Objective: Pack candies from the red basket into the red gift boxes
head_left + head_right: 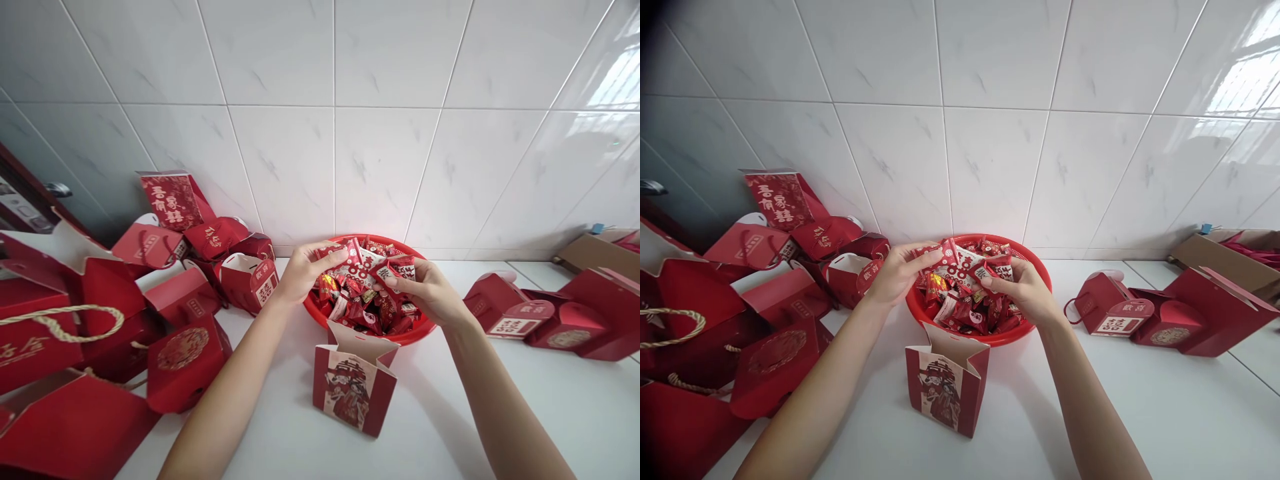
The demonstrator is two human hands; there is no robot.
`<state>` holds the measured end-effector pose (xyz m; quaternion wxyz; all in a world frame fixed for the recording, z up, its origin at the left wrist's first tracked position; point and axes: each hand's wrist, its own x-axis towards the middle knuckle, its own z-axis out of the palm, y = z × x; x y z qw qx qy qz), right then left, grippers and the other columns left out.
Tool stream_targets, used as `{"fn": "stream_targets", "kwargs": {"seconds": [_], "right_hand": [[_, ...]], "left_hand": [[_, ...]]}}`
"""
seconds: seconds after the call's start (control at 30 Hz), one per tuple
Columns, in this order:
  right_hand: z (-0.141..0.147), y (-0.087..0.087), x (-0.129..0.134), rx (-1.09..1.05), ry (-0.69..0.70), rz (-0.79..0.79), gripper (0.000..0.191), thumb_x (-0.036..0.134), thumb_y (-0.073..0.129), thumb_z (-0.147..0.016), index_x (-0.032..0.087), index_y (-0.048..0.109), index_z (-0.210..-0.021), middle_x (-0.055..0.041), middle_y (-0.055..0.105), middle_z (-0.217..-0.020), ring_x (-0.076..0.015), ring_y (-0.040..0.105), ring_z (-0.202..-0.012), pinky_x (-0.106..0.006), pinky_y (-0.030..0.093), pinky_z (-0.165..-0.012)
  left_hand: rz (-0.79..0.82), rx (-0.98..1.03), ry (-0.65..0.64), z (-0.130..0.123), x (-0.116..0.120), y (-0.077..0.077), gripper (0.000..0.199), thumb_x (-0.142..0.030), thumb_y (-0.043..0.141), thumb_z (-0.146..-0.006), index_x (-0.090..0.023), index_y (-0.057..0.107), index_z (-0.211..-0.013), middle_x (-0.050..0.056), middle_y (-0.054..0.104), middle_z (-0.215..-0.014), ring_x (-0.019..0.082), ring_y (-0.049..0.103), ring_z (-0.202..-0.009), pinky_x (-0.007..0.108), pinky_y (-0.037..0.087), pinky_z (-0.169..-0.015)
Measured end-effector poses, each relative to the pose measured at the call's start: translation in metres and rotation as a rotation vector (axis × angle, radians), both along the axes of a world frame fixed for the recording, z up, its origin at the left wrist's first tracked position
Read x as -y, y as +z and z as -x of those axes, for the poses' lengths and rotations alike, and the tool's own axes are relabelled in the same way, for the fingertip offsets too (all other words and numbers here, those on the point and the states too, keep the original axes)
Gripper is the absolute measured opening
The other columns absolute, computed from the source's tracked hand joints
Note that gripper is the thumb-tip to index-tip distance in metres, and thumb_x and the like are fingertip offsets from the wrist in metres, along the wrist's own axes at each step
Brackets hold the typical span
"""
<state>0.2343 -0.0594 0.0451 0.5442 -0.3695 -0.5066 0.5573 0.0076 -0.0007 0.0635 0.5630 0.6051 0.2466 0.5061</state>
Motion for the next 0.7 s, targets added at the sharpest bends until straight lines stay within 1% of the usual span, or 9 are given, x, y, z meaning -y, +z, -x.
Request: {"fn": "stream_targets", "kwargs": {"seconds": [0.13,0.27,0.33,0.43,0.53,0.6,0.7], "right_hand": [[0.006,0.006,0.006,0.062,-0.019,-0.055,0.034,0.034,0.091,-0.07,0.021,0.076,-0.098,-0.0023,0.078,-0.094,-0.0191,0.074,-0.078,-0.035,0.061,-0.076],[0.009,0.016,0.016,0.173,-0.051,-0.107,0.035,0.038,0.089,-0.072,0.02,0.077,-0.1,-0.0065,0.078,-0.1,-0.0227,0.075,-0.085,-0.036,0.062,-0.074],[0.009,0.023,0.024,0.216,-0.066,-0.123,0.037,0.041,0.089,-0.072,0.019,0.078,-0.099,-0.008,0.079,-0.099,-0.0242,0.075,-0.085,-0.037,0.063,-0.072],[0.005,0.036,0.037,0.283,-0.088,-0.149,0.037,0.04,0.091,-0.068,0.018,0.079,-0.096,-0.0085,0.08,-0.095,-0.0252,0.075,-0.083,-0.037,0.064,-0.071],[-0.001,0.05,0.053,0.405,-0.127,-0.195,0.036,0.039,0.091,-0.068,0.019,0.081,-0.096,-0.0081,0.081,-0.094,-0.0264,0.076,-0.084,-0.036,0.065,-0.073],[-0.005,0.059,0.064,0.517,-0.135,-0.233,0.033,0.04,0.087,-0.073,0.021,0.081,-0.099,-0.007,0.081,-0.091,-0.0263,0.077,-0.084,-0.034,0.065,-0.072],[-0.009,0.068,0.08,0.685,-0.142,-0.301,0.029,0.043,0.082,-0.08,0.024,0.082,-0.102,-0.0052,0.081,-0.092,-0.0247,0.076,-0.084,-0.03,0.063,-0.07]], "left_hand": [[-0.022,-0.023,-0.014,0.008,0.008,0.009,0.025,-0.039,0.087,-0.072,-0.016,0.081,-0.08,0.003,0.075,-0.078,0.018,0.067,-0.077,0.028,0.054,-0.074],[-0.049,-0.086,-0.011,0.014,0.017,0.018,0.022,-0.037,0.086,-0.071,-0.016,0.079,-0.071,0.003,0.073,-0.078,0.015,0.064,-0.075,0.025,0.052,-0.071],[-0.08,-0.12,0.001,0.018,0.023,0.024,0.019,-0.033,0.086,-0.07,-0.016,0.078,-0.067,0.004,0.073,-0.082,0.015,0.063,-0.076,0.025,0.05,-0.071],[-0.097,-0.116,0.046,0.028,0.033,0.033,0.013,-0.028,0.083,-0.068,-0.016,0.078,-0.064,0.006,0.075,-0.091,0.017,0.065,-0.082,0.026,0.051,-0.075],[-0.081,-0.122,0.045,0.04,0.046,0.039,0.01,-0.024,0.077,-0.065,-0.016,0.075,-0.06,0.008,0.076,-0.087,0.019,0.067,-0.083,0.028,0.053,-0.072],[-0.081,-0.195,0.016,0.048,0.054,0.041,0.009,-0.023,0.076,-0.064,-0.015,0.075,-0.06,0.008,0.076,-0.08,0.019,0.067,-0.077,0.027,0.052,-0.066],[-0.095,-0.376,-0.034,0.056,0.065,0.039,0.012,-0.024,0.079,-0.065,-0.015,0.078,-0.073,0.006,0.076,-0.077,0.017,0.065,-0.067,0.026,0.05,-0.06]]}}
